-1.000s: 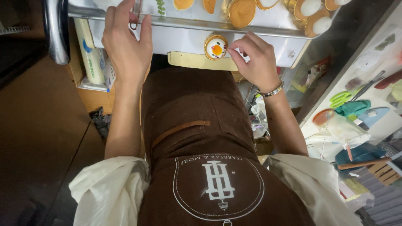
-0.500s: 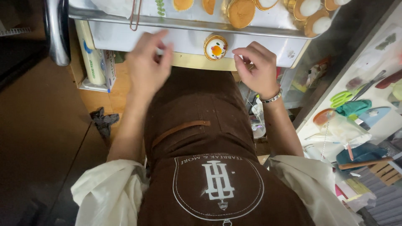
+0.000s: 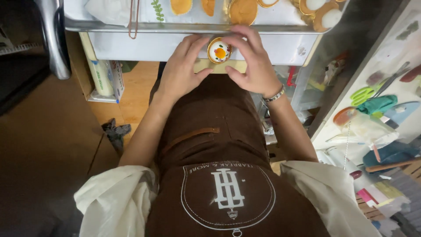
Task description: Decorating individual tarts with glaze, leaves, and dried petals.
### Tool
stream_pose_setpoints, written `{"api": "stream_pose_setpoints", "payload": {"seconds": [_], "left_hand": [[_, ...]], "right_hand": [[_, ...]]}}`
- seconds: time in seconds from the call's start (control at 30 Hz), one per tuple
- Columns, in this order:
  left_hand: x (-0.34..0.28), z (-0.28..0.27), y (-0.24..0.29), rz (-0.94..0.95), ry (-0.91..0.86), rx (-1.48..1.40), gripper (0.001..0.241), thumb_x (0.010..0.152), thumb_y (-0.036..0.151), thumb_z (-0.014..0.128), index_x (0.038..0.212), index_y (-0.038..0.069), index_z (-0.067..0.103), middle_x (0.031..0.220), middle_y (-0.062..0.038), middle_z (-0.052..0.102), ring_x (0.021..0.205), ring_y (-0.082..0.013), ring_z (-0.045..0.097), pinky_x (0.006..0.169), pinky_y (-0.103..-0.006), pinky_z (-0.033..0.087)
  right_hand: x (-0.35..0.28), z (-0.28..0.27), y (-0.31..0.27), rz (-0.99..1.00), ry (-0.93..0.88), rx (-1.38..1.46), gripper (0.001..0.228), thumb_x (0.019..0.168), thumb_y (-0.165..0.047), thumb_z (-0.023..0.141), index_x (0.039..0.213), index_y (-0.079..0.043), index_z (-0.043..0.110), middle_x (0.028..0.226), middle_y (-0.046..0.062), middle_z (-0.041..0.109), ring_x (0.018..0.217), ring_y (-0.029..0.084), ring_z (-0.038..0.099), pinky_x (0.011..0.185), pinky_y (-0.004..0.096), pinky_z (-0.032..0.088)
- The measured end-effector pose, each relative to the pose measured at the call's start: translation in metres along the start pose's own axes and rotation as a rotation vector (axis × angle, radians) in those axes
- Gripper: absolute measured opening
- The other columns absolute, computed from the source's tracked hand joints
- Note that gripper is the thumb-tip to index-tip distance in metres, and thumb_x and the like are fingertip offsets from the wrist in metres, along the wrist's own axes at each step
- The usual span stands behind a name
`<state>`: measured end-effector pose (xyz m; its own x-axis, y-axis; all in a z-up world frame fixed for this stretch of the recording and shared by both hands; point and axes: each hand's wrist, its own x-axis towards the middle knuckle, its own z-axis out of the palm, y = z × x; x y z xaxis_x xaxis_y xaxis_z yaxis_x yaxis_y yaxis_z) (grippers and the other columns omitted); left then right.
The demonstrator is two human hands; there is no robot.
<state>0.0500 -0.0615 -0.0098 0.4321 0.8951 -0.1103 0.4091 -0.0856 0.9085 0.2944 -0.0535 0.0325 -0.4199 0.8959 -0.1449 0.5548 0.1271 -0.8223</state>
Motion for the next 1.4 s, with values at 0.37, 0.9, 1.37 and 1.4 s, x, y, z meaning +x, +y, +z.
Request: {"api": "stream_pose_setpoints", "payload": {"seconds": [0.37,0.9,1.37,1.4], "left_hand": [[-0.003,0.009,-0.011,-0.002,0.034,0.071,0.074,0.082,0.017,0.09,0.144,0.009,0.049,0.138,-0.015,0.056,0.127,-0.0375,0.057,0.106,-0.0437,0.051],[0.011,0.027,-0.003,0.066,0.051,0.174,0.065,0.082,0.02,0.093,0.135,0.006,0.058,0.134,-0.019,0.062,0.122,-0.0402,0.06,0.103,-0.0473,0.052],[0.005,0.059,-0.031,0.112,0.142,0.252,0.067,0.085,0.017,0.104,0.134,0.002,0.06,0.131,-0.017,0.063,0.115,-0.0343,0.063,0.091,-0.0415,0.057],[0.0,0.059,-0.035,0.097,0.135,0.268,0.065,0.087,0.016,0.103,0.134,0.002,0.06,0.13,-0.016,0.063,0.114,-0.0331,0.063,0.092,-0.0414,0.057]], "right_hand": [[0.007,-0.001,-0.003,-0.044,-0.031,-0.117,0.053,0.083,-0.011,0.082,0.133,-0.007,0.063,0.149,0.016,0.047,0.134,0.037,0.053,0.114,0.045,0.048],[-0.077,0.003,0.021,0.216,0.66,0.021,0.016,0.094,0.002,0.075,0.095,-0.004,0.061,0.088,0.007,0.065,0.077,0.018,0.062,0.071,0.03,0.05],[-0.391,-0.155,0.271,0.857,1.3,-0.621,0.015,0.099,-0.012,0.072,0.089,-0.001,0.069,0.071,0.009,0.069,0.061,0.015,0.064,0.057,0.03,0.049],[-0.404,-0.169,0.289,0.806,1.221,-0.821,0.022,0.092,-0.018,0.082,0.088,-0.001,0.068,0.072,0.012,0.068,0.063,0.025,0.064,0.059,0.035,0.05]]}}
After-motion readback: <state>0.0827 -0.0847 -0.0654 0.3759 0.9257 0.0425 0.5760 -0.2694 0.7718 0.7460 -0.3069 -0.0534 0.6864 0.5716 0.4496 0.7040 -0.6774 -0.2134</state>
